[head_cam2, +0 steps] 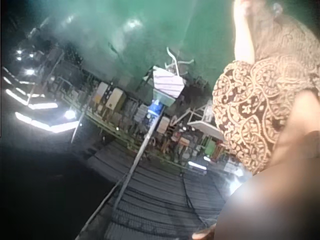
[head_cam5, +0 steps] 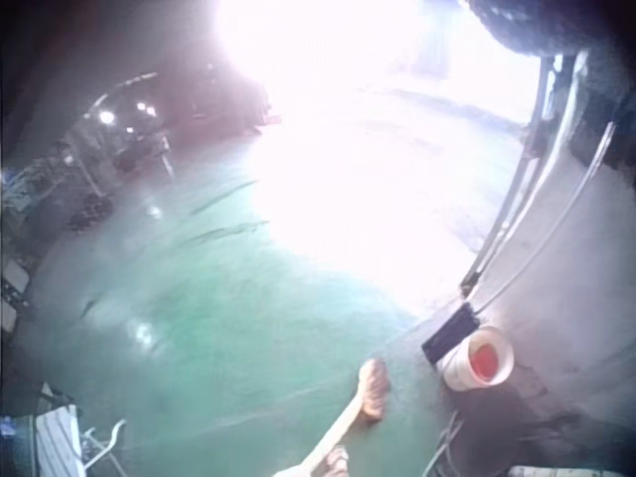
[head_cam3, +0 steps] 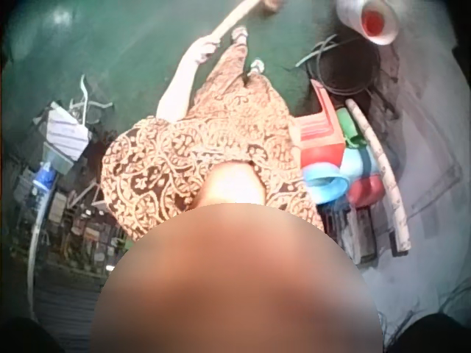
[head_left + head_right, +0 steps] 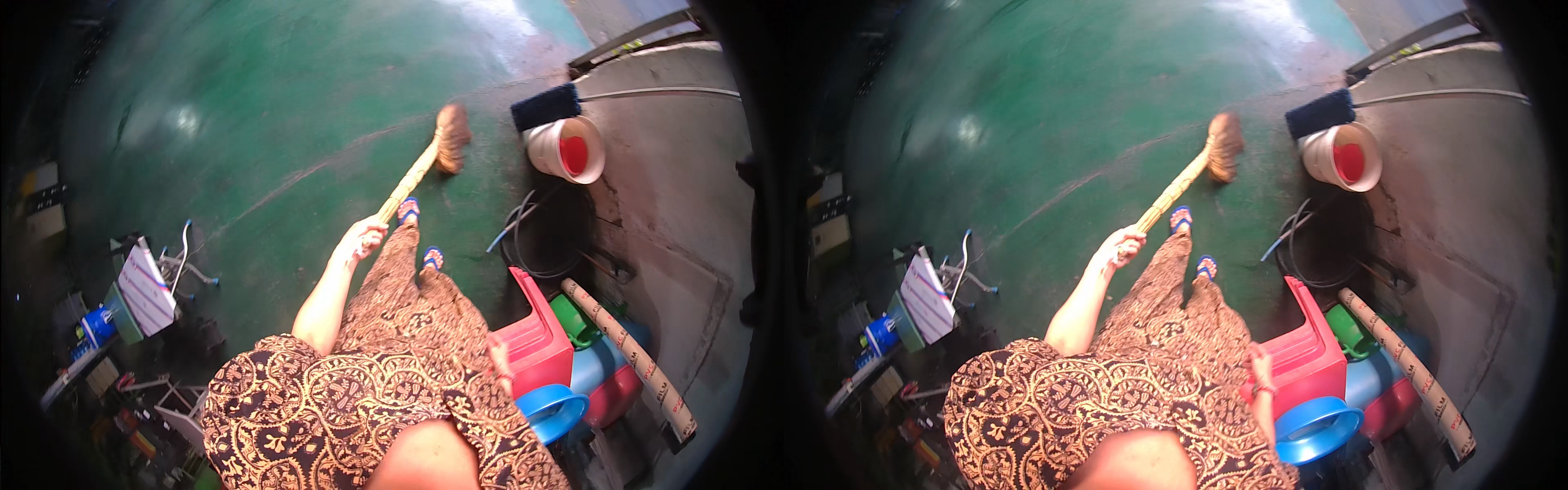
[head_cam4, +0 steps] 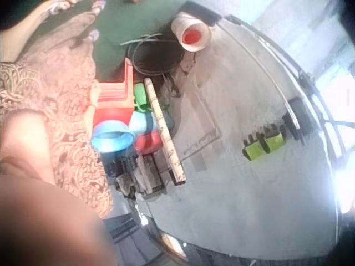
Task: The person sweeps a green floor with a broom and uses a dustpan to collect debris. They move around tables and chairs, sweeping different areas and gathering dirt into the dustpan.
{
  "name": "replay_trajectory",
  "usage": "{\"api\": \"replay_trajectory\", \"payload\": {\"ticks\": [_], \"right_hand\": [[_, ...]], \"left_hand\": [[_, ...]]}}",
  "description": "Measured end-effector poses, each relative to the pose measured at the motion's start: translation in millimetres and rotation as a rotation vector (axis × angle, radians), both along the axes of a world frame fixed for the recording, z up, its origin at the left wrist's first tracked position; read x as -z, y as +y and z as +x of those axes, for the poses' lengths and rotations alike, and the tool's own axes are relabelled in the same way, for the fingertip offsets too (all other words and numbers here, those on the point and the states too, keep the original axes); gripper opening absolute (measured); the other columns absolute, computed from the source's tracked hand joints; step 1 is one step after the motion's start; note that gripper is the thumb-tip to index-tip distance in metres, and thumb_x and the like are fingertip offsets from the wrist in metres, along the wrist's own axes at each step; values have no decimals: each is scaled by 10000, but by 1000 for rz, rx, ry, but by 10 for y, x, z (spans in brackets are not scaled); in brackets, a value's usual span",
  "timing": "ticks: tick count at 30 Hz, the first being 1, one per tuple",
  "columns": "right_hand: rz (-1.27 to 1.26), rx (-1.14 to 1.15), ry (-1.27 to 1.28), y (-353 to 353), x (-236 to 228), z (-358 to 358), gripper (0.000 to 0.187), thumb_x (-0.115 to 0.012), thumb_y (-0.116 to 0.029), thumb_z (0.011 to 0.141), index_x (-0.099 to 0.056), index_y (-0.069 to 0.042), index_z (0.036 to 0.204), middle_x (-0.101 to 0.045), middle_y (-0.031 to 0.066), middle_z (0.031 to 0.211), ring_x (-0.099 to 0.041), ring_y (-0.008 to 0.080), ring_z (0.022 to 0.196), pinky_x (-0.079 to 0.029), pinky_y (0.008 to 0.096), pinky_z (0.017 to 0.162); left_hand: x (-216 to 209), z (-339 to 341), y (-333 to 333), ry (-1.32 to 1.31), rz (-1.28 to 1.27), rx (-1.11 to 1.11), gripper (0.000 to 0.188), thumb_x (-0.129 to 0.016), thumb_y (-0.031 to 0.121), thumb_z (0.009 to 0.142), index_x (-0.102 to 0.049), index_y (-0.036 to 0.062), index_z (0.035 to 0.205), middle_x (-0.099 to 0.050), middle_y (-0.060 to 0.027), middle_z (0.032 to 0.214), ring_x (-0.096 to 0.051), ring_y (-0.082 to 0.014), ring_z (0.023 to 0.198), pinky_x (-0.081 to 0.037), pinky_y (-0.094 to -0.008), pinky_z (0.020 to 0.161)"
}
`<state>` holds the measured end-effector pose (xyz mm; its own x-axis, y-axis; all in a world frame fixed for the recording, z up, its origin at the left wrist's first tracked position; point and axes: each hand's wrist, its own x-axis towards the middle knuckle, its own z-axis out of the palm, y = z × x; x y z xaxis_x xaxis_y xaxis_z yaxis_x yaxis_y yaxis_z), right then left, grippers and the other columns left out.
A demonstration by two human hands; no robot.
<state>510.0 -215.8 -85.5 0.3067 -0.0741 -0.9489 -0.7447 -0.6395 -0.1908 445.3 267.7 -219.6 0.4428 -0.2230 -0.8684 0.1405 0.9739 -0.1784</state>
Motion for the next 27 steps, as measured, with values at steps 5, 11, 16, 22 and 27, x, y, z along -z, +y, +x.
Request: {"api": "replay_trajectory", "payload": {"ticks": [5,11,16,22,27], "right_hand": [[129,-75,-55,599,488,1111,280,-503,-146,886,-533,-44,1145,-631,44,792,-581,97,610,-473,223,511],[181,-298,-257,1761,433,1970,293,-457,-96,897,-538,-72,1177,-635,43,831,-598,116,678,-487,243,599],[433,-486,-631,2863,4,2025,305,-469,-73,886,-534,-51,1184,-637,57,808,-586,94,697,-475,233,629],[785,-223,36,3974,-523,1859,403,-454,-302,928,-508,-1,1189,-629,89,821,-599,135,711,-505,265,651],[728,-566,409,4550,-905,1889,677,-437,-621,829,-494,-26,1146,-576,78,926,-574,135,763,-512,289,625]], "left_hand": [[-679,-1281,85,261,58,-229,195,-572,-20,782,-419,48,883,-452,-13,628,-326,-12,353,-270,-138,267],[-1400,-1601,-142,511,294,-338,197,-589,-18,758,-448,50,878,-454,-19,632,-391,-28,404,-318,-145,311],[-1991,-1107,-54,469,553,-335,240,-588,-31,735,-446,47,912,-411,6,609,-362,-45,415,-297,-175,369],[-2269,-308,185,303,519,-191,529,-551,-43,754,-389,74,1243,-447,-55,692,-405,-67,458,-344,-188,377],[-2463,764,521,-102,689,-62,537,-556,-41,771,-360,79,1257,-450,-29,697,-400,-73,455,-357,-202,384]]}}
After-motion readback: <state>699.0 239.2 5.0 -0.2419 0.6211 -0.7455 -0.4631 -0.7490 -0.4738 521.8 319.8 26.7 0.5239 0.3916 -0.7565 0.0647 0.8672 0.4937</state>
